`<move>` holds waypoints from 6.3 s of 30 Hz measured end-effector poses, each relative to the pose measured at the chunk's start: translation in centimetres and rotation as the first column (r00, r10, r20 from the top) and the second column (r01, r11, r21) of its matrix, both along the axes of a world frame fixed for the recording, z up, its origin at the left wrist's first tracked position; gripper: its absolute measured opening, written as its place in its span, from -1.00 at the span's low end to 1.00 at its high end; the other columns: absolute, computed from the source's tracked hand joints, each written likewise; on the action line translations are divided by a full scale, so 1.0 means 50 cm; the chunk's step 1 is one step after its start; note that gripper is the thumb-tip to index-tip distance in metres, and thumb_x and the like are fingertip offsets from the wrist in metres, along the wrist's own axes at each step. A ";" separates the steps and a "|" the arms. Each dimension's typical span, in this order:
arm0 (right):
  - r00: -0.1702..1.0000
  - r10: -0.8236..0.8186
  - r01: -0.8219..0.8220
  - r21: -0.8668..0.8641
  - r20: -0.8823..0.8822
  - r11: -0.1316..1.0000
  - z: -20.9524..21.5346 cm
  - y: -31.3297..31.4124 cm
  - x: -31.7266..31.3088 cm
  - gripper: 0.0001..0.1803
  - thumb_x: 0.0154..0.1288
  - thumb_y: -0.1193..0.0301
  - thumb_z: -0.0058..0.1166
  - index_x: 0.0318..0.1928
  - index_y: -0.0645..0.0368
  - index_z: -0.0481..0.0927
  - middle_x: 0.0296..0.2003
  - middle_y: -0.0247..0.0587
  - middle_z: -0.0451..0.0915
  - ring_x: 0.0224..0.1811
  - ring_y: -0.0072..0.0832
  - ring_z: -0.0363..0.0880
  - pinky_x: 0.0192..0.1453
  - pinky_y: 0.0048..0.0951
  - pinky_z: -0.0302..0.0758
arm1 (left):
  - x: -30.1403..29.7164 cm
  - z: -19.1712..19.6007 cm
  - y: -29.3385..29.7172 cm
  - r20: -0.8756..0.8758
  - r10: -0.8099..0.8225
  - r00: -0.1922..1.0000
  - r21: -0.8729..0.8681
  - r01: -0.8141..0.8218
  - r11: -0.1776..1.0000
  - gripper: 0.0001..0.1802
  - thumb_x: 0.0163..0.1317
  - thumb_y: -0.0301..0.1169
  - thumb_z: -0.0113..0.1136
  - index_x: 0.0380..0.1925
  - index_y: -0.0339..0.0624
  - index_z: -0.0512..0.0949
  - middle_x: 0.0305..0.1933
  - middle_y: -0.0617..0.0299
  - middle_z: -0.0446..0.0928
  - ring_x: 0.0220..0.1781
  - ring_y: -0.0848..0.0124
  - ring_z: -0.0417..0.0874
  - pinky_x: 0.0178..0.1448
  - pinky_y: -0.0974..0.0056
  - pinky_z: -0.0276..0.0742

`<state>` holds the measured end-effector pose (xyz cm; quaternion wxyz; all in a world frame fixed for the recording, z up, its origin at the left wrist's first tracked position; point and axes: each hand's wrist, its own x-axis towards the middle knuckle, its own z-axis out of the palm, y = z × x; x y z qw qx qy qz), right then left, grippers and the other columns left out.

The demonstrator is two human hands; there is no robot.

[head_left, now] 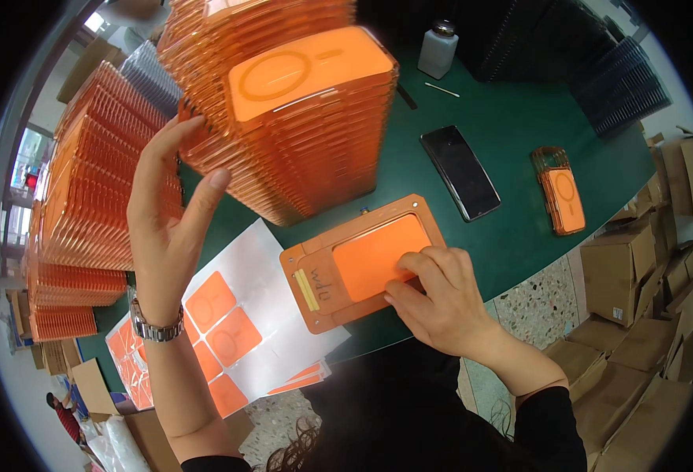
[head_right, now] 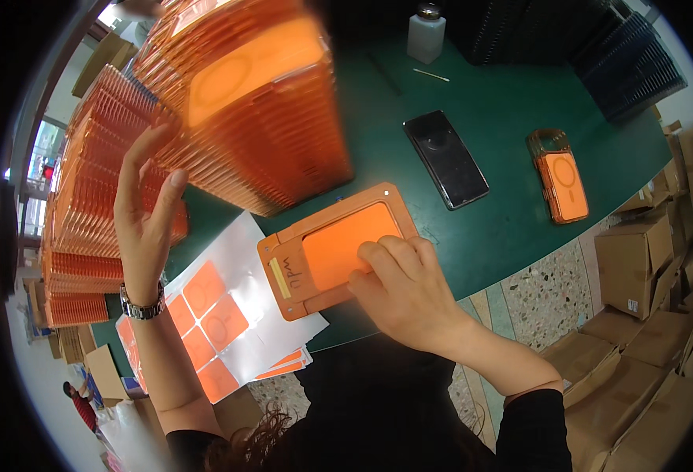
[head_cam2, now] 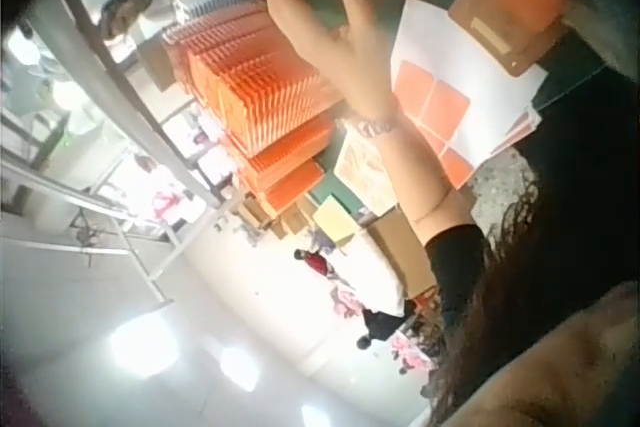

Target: The recorder is applying orange stickers to the inside of clear phone cases using a wooden jig.

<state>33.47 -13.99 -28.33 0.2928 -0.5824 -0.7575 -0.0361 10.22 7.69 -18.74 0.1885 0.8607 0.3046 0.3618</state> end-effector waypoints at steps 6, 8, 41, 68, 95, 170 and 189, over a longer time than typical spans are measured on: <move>0.995 0.016 -0.023 -0.066 -0.101 0.998 -0.009 0.007 0.012 -0.82 0.12 0.43 0.35 -0.25 0.11 0.65 -0.07 -0.26 0.49 0.01 -0.26 0.43 0.06 -0.22 0.33 | -0.003 -0.007 0.019 0.098 0.039 0.994 -0.136 -0.025 0.990 -0.76 0.37 -0.41 0.31 -0.01 -0.25 0.64 0.25 0.09 0.57 0.50 0.17 0.40 0.48 0.12 0.34; 0.995 0.033 -0.043 -0.106 -0.091 0.993 -0.013 0.013 0.013 -0.84 0.14 0.43 0.33 -0.26 0.11 0.64 -0.10 -0.27 0.50 0.01 -0.27 0.44 0.07 -0.24 0.32 | -0.002 -0.003 0.022 0.098 0.034 0.995 -0.141 -0.020 0.990 -0.79 0.38 -0.41 0.30 -0.05 -0.24 0.64 0.28 0.06 0.55 0.52 0.16 0.38 0.49 0.10 0.34; 0.738 -0.136 0.036 -0.163 -0.662 0.986 -0.033 0.052 0.140 -0.80 0.49 0.49 -0.04 -0.03 0.29 0.61 -0.19 -0.23 0.61 -0.08 -0.44 0.55 0.05 -0.41 0.48 | -0.051 -0.273 -0.278 0.370 0.124 0.921 -0.521 0.095 0.848 -0.91 0.17 -0.51 0.33 -0.30 -0.16 0.64 0.62 -0.24 0.05 0.65 -0.16 0.08 0.64 -0.21 -0.04; 0.851 -0.165 -0.022 -0.349 -0.498 0.937 -0.045 0.061 0.144 -0.19 0.16 0.24 0.44 0.37 0.25 0.43 -0.14 -0.24 0.45 -0.04 -0.43 0.40 0.16 -0.42 0.39 | -0.009 -0.220 -0.292 -0.085 0.221 0.972 -0.748 -0.209 0.630 0.01 0.22 -0.24 0.43 0.58 -0.18 0.08 -0.06 0.22 0.42 0.03 0.34 0.34 0.16 0.27 0.30; 0.627 -0.726 0.760 0.019 -0.283 0.650 0.017 -0.068 0.391 -0.16 0.14 0.01 0.45 0.31 0.27 0.51 0.15 0.00 0.52 0.23 -0.14 0.51 0.32 -0.22 0.45 | -0.106 -0.209 -0.208 0.092 0.347 0.933 0.062 -0.353 0.933 0.04 0.38 0.29 -0.02 0.63 0.04 -0.20 0.65 -0.13 -0.04 0.64 -0.16 0.07 0.60 -0.30 0.01; 0.994 0.001 0.001 0.024 -0.105 1.000 -0.029 0.008 0.008 -0.78 0.00 0.51 0.31 -0.26 0.08 0.70 -0.07 -0.30 0.52 0.00 -0.31 0.45 0.04 -0.26 0.31 | -0.012 -0.021 0.003 0.062 0.047 0.997 -0.050 -0.044 0.998 -0.71 0.34 -0.43 0.33 0.02 -0.25 0.61 0.35 -0.01 0.51 0.50 0.15 0.40 0.48 0.11 0.35; 0.994 0.039 -0.065 -0.254 -0.105 0.965 0.024 0.072 -0.011 -0.87 0.24 0.46 0.20 -0.44 0.18 0.58 -0.37 -0.27 0.47 -0.16 -0.31 0.42 -0.03 -0.26 0.32 | -0.181 -0.088 -0.201 0.275 0.194 0.941 -0.098 -0.174 0.980 -0.82 0.47 -0.37 0.14 -0.09 -0.24 0.43 0.11 0.09 0.48 0.21 0.28 0.49 0.31 0.22 0.40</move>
